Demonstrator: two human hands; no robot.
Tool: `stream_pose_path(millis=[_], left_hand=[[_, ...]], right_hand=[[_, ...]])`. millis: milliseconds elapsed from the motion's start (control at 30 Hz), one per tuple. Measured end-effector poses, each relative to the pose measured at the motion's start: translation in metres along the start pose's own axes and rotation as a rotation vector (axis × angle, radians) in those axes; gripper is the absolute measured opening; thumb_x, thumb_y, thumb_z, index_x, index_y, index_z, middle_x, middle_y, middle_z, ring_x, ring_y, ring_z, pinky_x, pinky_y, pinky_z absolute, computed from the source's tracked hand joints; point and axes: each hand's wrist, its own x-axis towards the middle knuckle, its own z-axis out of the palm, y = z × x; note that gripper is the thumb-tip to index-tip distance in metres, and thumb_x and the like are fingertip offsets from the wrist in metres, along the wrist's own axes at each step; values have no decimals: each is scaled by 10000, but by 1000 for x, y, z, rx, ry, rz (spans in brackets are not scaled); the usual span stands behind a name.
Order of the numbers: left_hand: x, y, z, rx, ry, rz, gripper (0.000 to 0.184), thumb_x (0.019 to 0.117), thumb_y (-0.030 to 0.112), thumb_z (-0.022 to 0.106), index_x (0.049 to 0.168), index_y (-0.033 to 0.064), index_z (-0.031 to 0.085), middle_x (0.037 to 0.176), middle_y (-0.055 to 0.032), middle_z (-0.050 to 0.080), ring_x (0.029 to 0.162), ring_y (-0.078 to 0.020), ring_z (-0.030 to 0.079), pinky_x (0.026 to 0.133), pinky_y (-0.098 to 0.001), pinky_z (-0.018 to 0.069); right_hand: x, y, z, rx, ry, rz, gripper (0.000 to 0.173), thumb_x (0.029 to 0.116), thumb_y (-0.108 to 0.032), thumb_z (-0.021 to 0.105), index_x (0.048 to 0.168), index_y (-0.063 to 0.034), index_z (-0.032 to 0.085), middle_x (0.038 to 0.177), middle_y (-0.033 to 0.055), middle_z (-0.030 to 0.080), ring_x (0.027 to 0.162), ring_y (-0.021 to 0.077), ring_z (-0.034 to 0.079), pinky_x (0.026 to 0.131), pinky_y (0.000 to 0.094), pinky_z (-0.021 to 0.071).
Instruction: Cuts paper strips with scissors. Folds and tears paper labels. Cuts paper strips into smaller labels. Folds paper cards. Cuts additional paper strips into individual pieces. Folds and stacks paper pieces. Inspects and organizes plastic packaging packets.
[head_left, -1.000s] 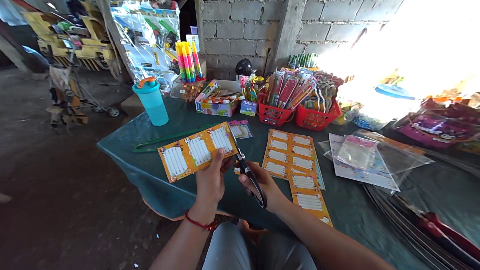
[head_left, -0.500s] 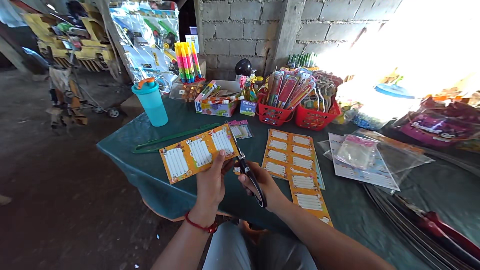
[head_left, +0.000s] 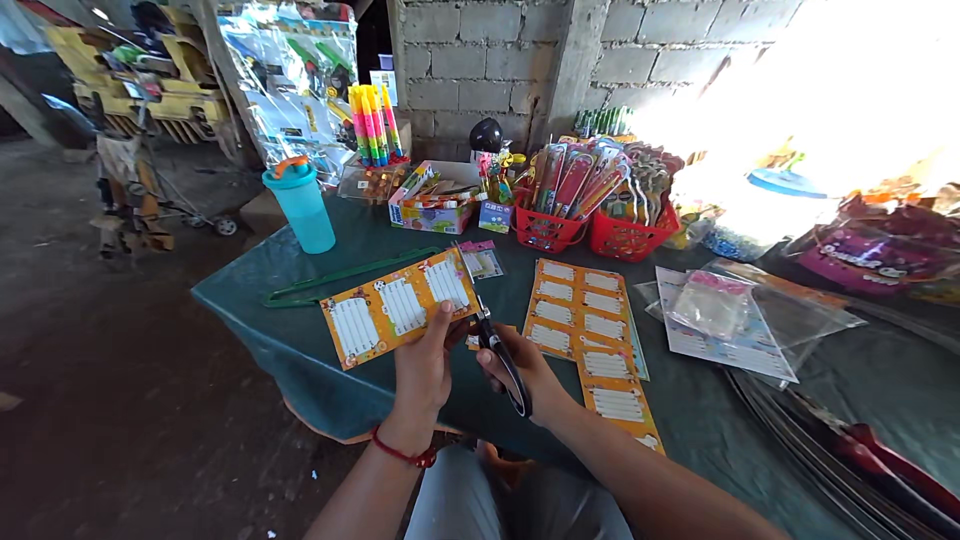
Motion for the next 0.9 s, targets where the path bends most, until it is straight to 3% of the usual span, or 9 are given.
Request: stream_pose_path(millis=[333, 500, 900], left_hand=[[0, 1, 0, -1, 20, -8, 145, 1014, -46, 535, 1156, -29, 556, 931, -108, 749, 786, -178, 758, 759, -302, 641], [-1, 5, -6, -15, 32, -4, 182, 1004, -49, 551, 1184, -44, 534, 960, -122, 731, 810, -190, 752, 765, -324, 644], [11, 33, -42, -38, 102, 29, 180, 1002, -42, 565, 1180, -48, 534, 937, -112, 731, 792, -180, 749, 756, -309, 642]], right_hand=[[1, 0, 1, -4, -6, -5, 454, 956, -280, 659, 1294, -2, 537, 753, -102, 546, 584, -36, 517, 550, 125, 460], [3, -9, 6, -10, -15, 16, 493, 950, -329, 663, 1304, -14, 528, 759, -103, 543, 598, -28, 530, 564, 132, 473], [33, -9, 50, -108, -67, 19, 473, 966, -328, 647, 1300, -14, 530, 767, -88, 545, 589, -23, 515, 556, 139, 461]])
